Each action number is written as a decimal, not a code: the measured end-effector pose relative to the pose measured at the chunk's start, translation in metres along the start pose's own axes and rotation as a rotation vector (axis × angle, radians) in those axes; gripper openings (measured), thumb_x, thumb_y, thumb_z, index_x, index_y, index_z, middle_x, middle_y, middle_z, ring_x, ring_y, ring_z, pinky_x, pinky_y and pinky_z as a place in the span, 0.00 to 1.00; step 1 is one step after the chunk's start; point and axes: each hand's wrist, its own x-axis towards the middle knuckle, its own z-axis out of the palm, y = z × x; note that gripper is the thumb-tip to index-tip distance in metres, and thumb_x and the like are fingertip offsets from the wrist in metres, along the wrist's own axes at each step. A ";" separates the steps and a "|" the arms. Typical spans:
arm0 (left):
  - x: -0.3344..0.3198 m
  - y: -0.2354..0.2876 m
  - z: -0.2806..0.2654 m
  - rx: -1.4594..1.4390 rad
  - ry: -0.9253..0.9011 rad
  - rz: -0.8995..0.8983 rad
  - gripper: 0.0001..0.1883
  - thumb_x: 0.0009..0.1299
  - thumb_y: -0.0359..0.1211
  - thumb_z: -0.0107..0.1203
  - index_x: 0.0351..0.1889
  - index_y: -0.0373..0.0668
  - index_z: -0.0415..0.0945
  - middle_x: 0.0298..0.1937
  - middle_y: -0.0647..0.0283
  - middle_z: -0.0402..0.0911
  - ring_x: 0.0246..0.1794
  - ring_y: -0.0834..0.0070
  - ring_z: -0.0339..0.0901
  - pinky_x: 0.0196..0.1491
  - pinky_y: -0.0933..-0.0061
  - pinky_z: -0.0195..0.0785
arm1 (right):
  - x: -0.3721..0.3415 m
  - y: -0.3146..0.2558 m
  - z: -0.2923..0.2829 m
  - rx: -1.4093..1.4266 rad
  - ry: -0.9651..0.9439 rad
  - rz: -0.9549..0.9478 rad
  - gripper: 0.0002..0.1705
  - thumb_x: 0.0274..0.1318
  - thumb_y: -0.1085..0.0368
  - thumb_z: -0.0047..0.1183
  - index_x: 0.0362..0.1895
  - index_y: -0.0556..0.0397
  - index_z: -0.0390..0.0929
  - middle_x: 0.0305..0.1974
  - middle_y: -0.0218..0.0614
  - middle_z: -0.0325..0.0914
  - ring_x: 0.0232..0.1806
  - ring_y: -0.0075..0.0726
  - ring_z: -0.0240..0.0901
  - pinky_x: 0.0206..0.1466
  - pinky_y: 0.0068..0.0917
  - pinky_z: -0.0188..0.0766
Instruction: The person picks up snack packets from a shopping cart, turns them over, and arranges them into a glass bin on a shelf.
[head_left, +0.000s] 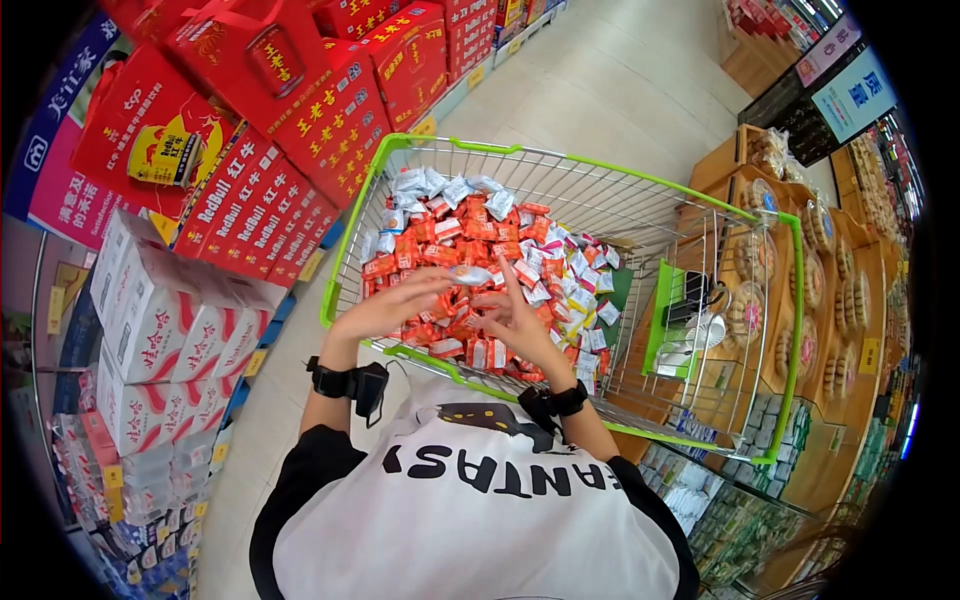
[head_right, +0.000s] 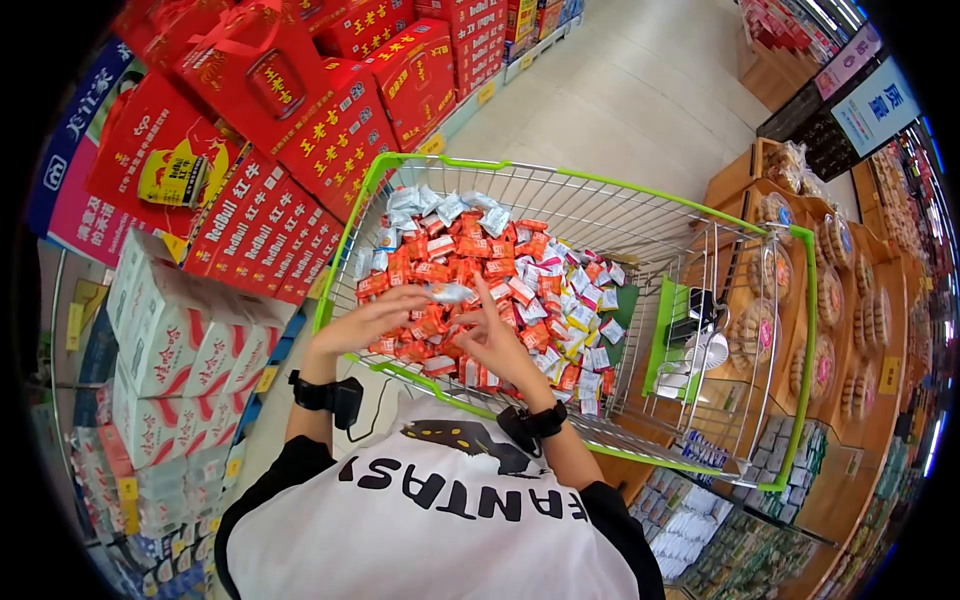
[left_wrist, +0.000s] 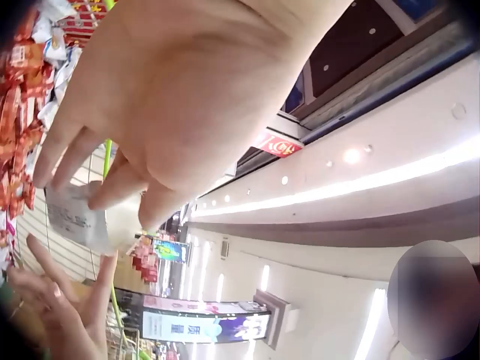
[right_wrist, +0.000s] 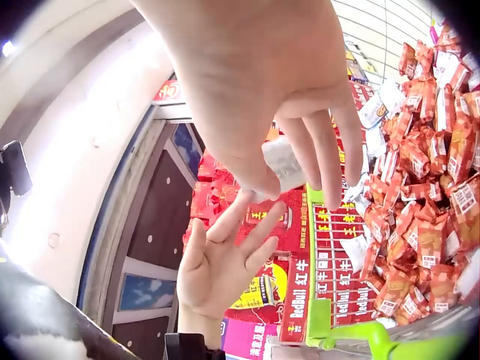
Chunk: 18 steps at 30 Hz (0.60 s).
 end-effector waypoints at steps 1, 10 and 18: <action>0.002 0.004 0.005 -0.046 -0.043 0.013 0.19 0.71 0.35 0.40 0.57 0.39 0.64 0.61 0.60 0.58 0.63 0.71 0.54 0.62 0.71 0.48 | 0.001 -0.002 0.002 0.028 -0.037 0.015 0.41 0.51 0.70 0.50 0.66 0.41 0.43 0.43 0.41 0.73 0.40 0.31 0.73 0.42 0.27 0.69; -0.006 -0.048 0.004 0.142 0.238 -0.310 0.15 0.68 0.36 0.43 0.43 0.36 0.74 0.42 0.56 0.75 0.46 0.64 0.72 0.50 0.70 0.63 | 0.006 0.007 0.002 -0.188 0.063 -0.139 0.27 0.41 0.74 0.48 0.51 0.50 0.64 0.46 0.40 0.70 0.49 0.39 0.68 0.52 0.30 0.63; -0.029 -0.136 -0.007 0.790 0.241 -0.955 0.15 0.61 0.35 0.44 0.39 0.39 0.77 0.41 0.50 0.78 0.42 0.55 0.75 0.41 0.59 0.69 | 0.002 0.005 0.004 -0.205 0.058 -0.128 0.25 0.44 0.72 0.49 0.51 0.49 0.64 0.46 0.39 0.70 0.48 0.38 0.69 0.50 0.29 0.64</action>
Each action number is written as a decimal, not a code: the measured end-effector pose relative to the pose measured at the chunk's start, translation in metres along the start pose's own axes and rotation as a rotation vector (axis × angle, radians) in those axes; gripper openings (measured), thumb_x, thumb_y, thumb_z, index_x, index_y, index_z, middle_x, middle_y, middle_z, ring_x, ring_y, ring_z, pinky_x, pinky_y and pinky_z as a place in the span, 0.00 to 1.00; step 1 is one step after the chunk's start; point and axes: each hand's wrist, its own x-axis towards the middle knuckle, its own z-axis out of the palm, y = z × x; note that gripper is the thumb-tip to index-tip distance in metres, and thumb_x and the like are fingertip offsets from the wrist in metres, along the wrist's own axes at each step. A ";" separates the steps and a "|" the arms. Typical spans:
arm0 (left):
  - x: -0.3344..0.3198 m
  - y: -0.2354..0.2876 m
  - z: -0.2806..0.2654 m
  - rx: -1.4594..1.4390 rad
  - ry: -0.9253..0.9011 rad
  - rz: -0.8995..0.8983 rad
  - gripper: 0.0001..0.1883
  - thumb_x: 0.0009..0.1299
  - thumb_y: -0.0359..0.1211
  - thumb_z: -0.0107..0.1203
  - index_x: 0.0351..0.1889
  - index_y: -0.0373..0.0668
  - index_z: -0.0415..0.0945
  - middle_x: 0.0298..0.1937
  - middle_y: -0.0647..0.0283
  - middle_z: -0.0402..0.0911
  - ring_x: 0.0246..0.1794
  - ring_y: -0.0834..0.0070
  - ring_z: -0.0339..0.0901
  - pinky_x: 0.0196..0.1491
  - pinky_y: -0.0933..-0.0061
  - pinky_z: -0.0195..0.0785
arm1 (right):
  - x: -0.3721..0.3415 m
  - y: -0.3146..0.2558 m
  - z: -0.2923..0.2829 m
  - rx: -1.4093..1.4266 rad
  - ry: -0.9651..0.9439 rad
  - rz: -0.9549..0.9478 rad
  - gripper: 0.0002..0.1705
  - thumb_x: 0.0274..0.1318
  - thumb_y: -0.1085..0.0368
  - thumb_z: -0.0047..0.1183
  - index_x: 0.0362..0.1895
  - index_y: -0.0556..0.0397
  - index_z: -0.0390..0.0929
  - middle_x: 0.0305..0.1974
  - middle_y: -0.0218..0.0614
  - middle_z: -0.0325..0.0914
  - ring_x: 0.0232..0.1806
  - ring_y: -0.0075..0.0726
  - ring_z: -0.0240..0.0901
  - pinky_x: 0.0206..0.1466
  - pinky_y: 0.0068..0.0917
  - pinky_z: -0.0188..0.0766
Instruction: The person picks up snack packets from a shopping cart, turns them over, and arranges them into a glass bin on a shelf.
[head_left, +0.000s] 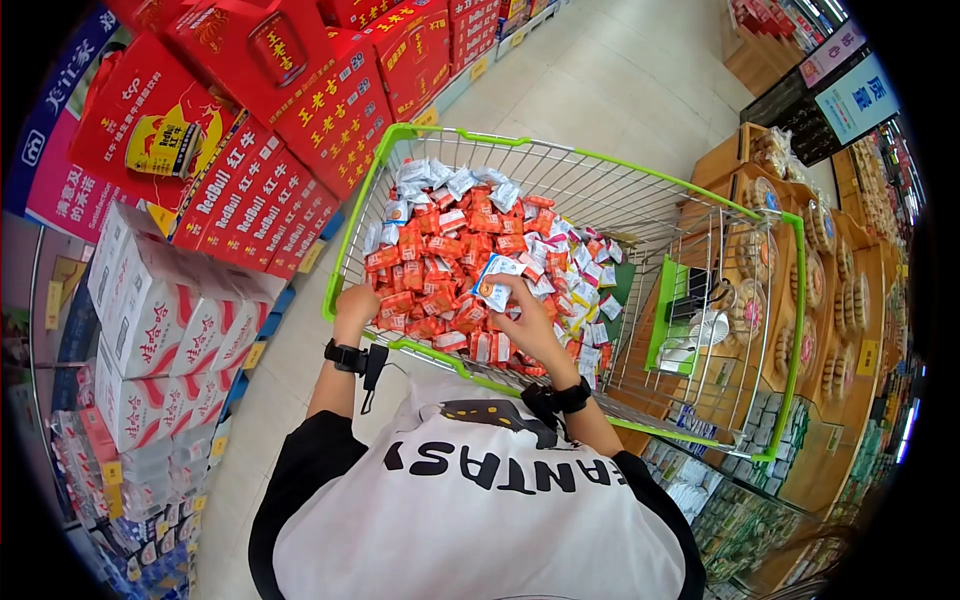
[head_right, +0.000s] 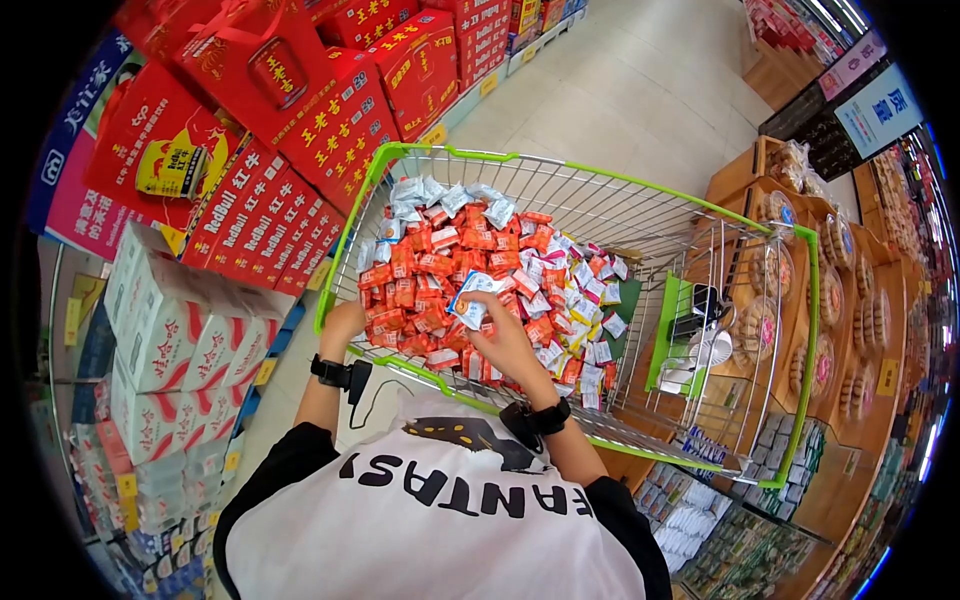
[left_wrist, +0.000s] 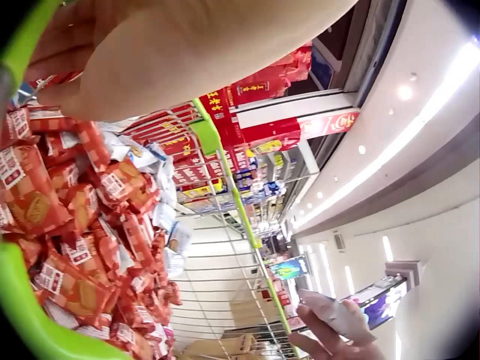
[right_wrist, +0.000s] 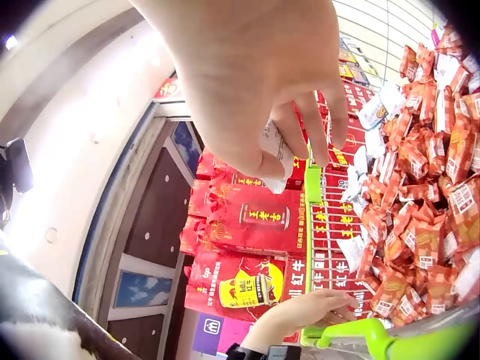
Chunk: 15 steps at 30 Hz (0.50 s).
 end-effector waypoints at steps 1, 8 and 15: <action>0.001 -0.003 0.004 0.012 -0.020 -0.033 0.15 0.60 0.35 0.44 0.39 0.40 0.77 0.42 0.51 0.77 0.43 0.56 0.75 0.42 0.60 0.69 | -0.001 -0.001 0.000 -0.003 -0.011 0.019 0.25 0.44 0.72 0.49 0.51 0.49 0.64 0.46 0.39 0.71 0.47 0.38 0.69 0.50 0.29 0.64; 0.010 -0.003 0.015 0.070 -0.156 -0.075 0.15 0.59 0.35 0.44 0.40 0.41 0.78 0.45 0.52 0.77 0.46 0.57 0.74 0.44 0.61 0.68 | -0.003 0.008 0.005 0.007 -0.009 0.011 0.24 0.45 0.71 0.49 0.51 0.48 0.65 0.44 0.40 0.72 0.46 0.40 0.70 0.48 0.30 0.65; 0.021 -0.012 0.023 -0.009 -0.117 -0.080 0.17 0.59 0.37 0.44 0.41 0.41 0.77 0.45 0.50 0.76 0.47 0.57 0.74 0.45 0.61 0.68 | -0.008 0.012 0.004 -0.020 -0.004 0.019 0.24 0.47 0.75 0.48 0.52 0.49 0.63 0.41 0.34 0.72 0.44 0.29 0.70 0.47 0.27 0.66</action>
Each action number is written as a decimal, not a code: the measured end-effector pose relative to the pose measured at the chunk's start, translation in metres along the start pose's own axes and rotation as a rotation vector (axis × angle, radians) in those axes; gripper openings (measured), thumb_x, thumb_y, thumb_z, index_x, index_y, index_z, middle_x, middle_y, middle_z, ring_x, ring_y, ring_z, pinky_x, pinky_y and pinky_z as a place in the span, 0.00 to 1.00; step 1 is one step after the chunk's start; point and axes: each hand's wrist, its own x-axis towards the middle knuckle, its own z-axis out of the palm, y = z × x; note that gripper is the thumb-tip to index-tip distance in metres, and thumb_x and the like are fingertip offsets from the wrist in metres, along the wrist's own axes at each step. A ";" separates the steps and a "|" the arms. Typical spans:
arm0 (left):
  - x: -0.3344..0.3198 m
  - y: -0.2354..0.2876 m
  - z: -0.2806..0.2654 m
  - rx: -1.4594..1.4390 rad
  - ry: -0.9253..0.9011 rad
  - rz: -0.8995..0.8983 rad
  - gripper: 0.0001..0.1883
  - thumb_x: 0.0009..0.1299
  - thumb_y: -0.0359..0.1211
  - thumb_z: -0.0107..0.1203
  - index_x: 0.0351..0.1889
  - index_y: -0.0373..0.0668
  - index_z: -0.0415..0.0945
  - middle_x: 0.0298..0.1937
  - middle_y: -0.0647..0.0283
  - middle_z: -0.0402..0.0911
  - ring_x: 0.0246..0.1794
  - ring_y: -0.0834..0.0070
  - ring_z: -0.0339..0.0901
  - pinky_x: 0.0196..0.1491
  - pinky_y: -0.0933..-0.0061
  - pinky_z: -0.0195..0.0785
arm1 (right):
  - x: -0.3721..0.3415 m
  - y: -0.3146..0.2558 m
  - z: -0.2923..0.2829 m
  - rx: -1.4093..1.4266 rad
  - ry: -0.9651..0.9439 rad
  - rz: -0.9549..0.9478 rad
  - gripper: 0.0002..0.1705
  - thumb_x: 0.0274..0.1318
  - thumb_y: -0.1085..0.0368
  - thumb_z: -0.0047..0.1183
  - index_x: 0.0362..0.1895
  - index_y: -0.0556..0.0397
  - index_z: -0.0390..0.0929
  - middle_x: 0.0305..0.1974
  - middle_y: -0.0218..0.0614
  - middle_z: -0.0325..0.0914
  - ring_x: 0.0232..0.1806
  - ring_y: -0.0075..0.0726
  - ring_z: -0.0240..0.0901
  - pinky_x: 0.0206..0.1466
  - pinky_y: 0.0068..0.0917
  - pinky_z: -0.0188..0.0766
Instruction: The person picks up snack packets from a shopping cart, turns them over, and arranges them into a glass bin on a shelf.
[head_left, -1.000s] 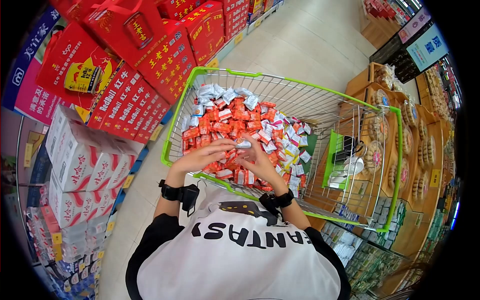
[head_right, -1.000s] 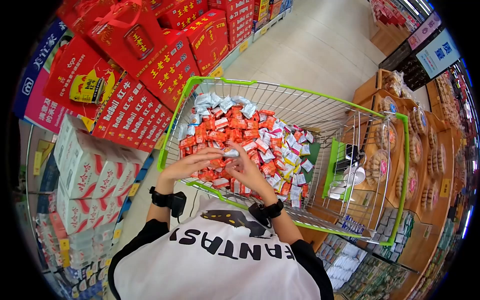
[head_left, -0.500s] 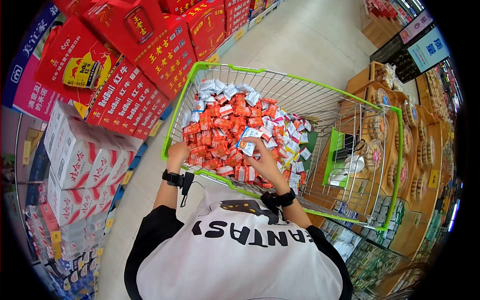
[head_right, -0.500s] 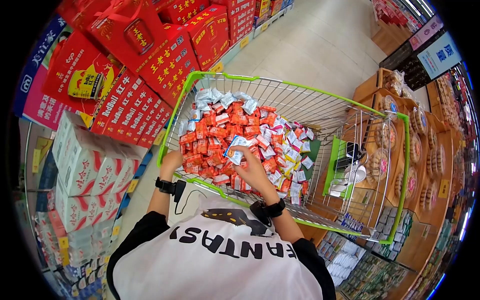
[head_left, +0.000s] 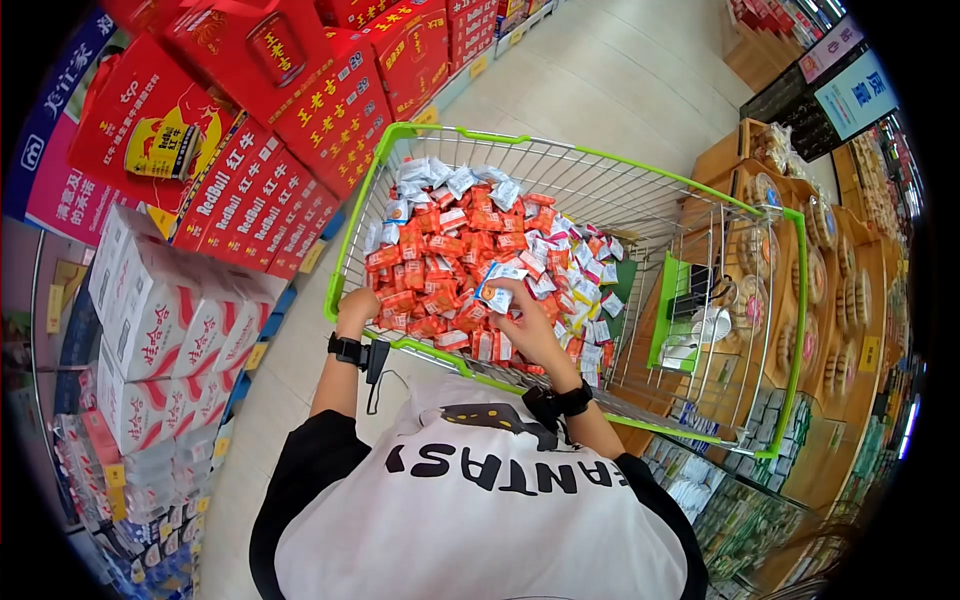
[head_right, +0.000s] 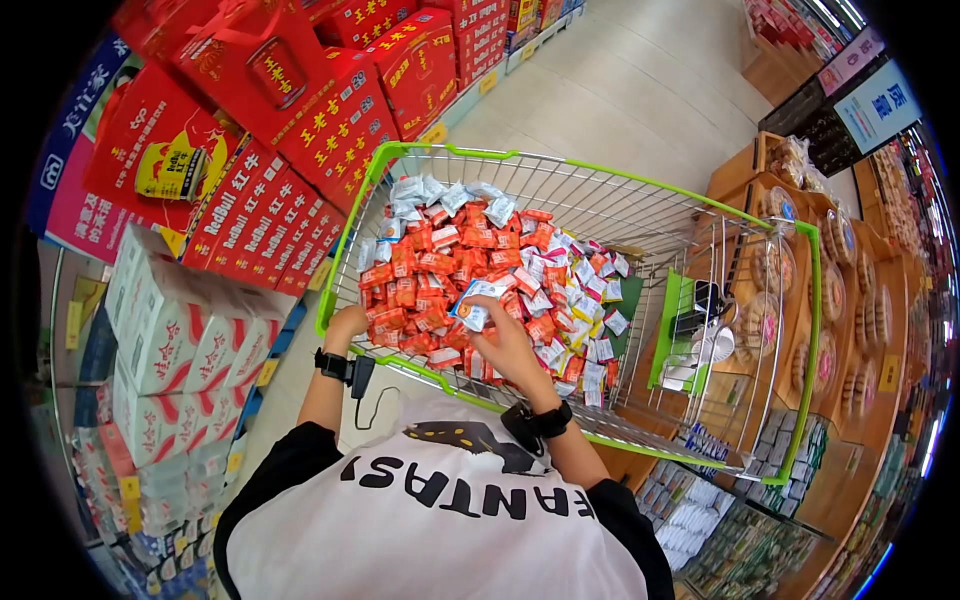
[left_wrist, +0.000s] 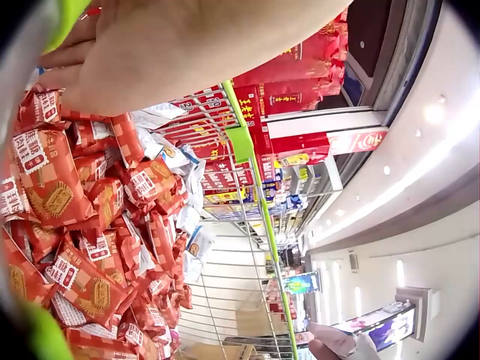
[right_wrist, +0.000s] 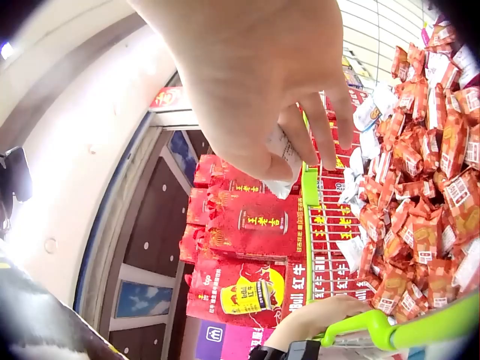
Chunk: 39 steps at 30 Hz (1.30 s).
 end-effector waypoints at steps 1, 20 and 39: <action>0.000 0.000 0.000 -0.009 0.000 0.002 0.17 0.59 0.37 0.44 0.41 0.41 0.77 0.45 0.50 0.76 0.47 0.57 0.74 0.45 0.61 0.68 | 0.000 0.000 0.000 0.007 0.006 0.004 0.24 0.47 0.74 0.48 0.52 0.49 0.63 0.41 0.34 0.72 0.43 0.28 0.70 0.47 0.26 0.66; 0.016 -0.013 0.010 -0.080 -0.011 0.121 0.16 0.57 0.36 0.45 0.37 0.37 0.77 0.42 0.46 0.75 0.44 0.53 0.74 0.44 0.60 0.68 | -0.012 -0.002 -0.007 -0.010 0.027 0.042 0.25 0.44 0.70 0.49 0.51 0.48 0.65 0.45 0.41 0.71 0.46 0.42 0.69 0.49 0.32 0.64; -0.132 0.118 -0.098 -0.354 0.183 0.922 0.13 0.67 0.35 0.44 0.38 0.33 0.73 0.37 0.50 0.75 0.40 0.57 0.72 0.44 0.66 0.64 | -0.027 -0.009 -0.020 -0.199 0.136 -0.054 0.28 0.46 0.59 0.58 0.52 0.49 0.65 0.44 0.41 0.73 0.46 0.41 0.69 0.48 0.31 0.63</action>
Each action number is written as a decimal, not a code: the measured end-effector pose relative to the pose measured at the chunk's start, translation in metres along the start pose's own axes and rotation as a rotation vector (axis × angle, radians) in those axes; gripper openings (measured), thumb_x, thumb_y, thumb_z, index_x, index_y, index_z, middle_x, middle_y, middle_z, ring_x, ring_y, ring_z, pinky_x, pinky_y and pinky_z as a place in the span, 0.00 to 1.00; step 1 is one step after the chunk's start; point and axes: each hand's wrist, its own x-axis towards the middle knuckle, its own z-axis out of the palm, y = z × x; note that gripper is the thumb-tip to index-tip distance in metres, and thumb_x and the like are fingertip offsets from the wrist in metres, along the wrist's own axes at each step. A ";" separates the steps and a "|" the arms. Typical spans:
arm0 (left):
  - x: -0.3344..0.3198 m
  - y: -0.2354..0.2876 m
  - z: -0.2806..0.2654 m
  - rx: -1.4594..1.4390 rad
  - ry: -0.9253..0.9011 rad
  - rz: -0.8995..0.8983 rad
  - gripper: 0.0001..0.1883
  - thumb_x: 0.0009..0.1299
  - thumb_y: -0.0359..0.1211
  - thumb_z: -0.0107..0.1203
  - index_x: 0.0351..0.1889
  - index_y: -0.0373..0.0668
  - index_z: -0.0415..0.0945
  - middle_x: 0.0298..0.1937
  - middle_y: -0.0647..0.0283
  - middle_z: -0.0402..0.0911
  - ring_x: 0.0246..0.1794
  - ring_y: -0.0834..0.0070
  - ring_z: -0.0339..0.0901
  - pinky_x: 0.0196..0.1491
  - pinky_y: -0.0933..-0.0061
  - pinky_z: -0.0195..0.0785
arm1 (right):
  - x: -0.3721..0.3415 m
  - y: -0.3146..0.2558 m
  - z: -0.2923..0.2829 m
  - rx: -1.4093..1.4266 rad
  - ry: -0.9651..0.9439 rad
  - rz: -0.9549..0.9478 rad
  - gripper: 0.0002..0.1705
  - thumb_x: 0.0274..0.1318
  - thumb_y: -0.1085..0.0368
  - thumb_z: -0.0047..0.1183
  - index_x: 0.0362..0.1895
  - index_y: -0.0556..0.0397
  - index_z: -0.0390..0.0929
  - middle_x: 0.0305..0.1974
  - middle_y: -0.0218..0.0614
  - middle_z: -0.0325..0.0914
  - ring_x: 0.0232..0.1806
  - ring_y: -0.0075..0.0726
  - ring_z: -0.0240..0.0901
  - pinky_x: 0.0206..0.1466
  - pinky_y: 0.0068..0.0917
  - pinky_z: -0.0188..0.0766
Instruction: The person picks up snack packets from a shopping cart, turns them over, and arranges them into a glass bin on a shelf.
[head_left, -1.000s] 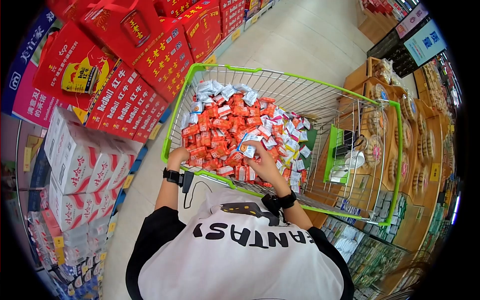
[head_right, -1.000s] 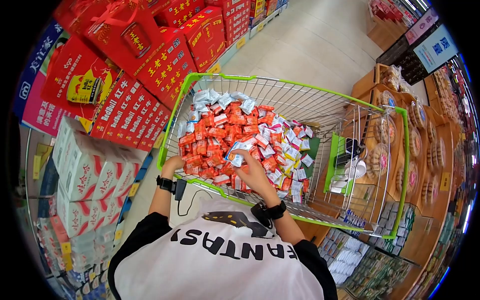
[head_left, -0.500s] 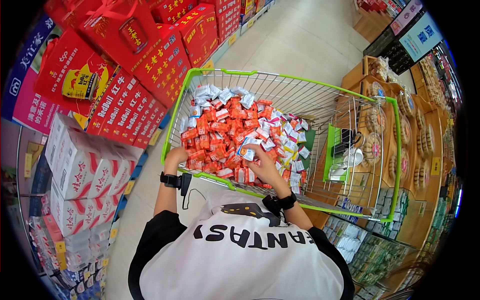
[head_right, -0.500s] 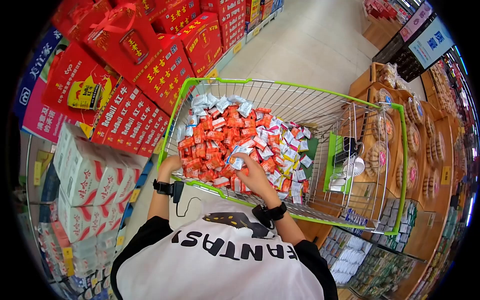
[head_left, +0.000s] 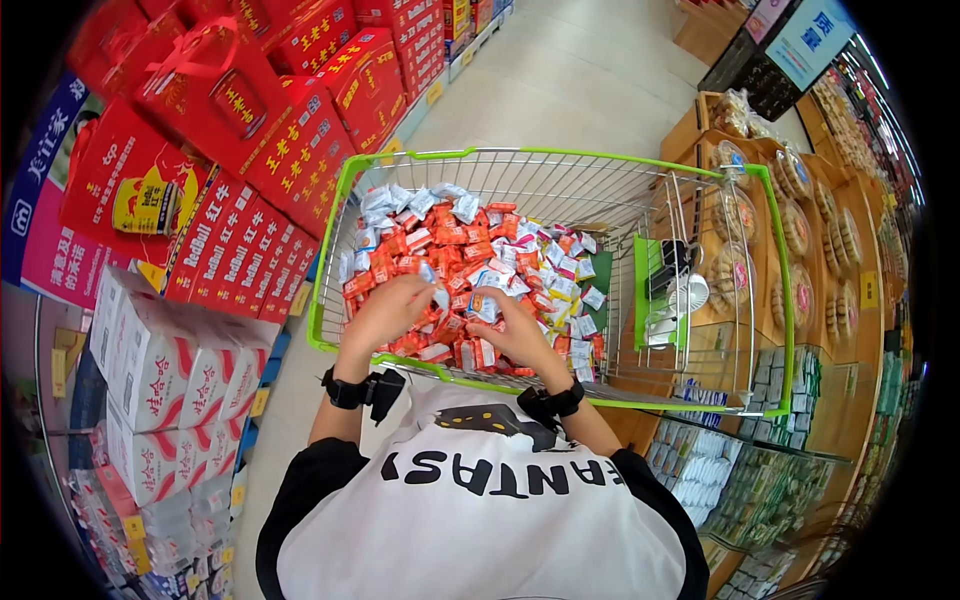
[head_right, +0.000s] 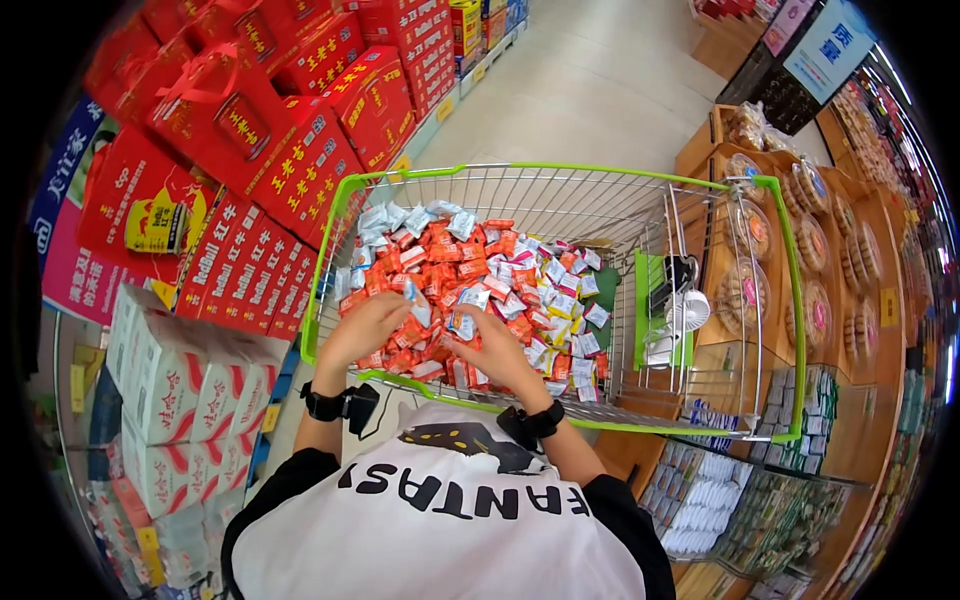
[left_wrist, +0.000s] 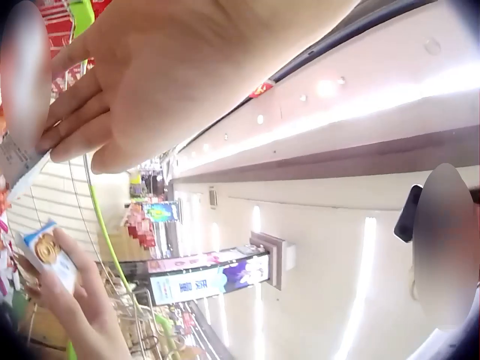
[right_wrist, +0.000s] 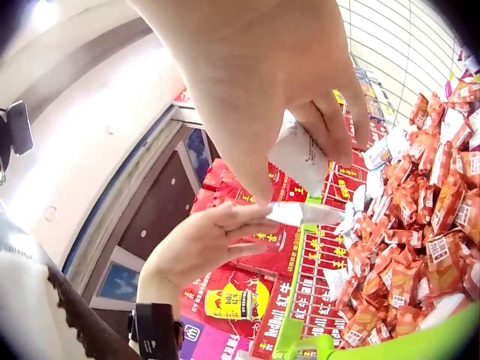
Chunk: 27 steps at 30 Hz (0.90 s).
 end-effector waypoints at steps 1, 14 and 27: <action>0.002 0.013 0.004 -0.009 -0.051 -0.026 0.14 0.67 0.34 0.45 0.41 0.33 0.73 0.40 0.52 0.75 0.42 0.60 0.72 0.46 0.68 0.64 | -0.002 -0.002 -0.003 -0.047 -0.014 0.046 0.28 0.46 0.57 0.58 0.52 0.49 0.65 0.43 0.42 0.73 0.46 0.43 0.69 0.48 0.32 0.63; 0.018 0.094 0.067 -0.024 -0.093 0.406 0.13 0.64 0.33 0.47 0.41 0.34 0.74 0.41 0.54 0.75 0.47 0.59 0.68 0.52 0.64 0.60 | -0.052 0.007 -0.040 -0.250 0.255 0.047 0.18 0.43 0.58 0.57 0.39 0.50 0.71 0.30 0.46 0.73 0.35 0.51 0.70 0.37 0.41 0.66; 0.013 0.146 0.112 -0.180 0.146 0.301 0.23 0.60 0.29 0.53 0.54 0.42 0.65 0.50 0.56 0.66 0.54 0.63 0.63 0.55 0.67 0.57 | -0.117 -0.007 -0.094 0.119 0.446 0.111 0.16 0.48 0.60 0.55 0.35 0.59 0.69 0.28 0.44 0.73 0.29 0.42 0.69 0.34 0.31 0.65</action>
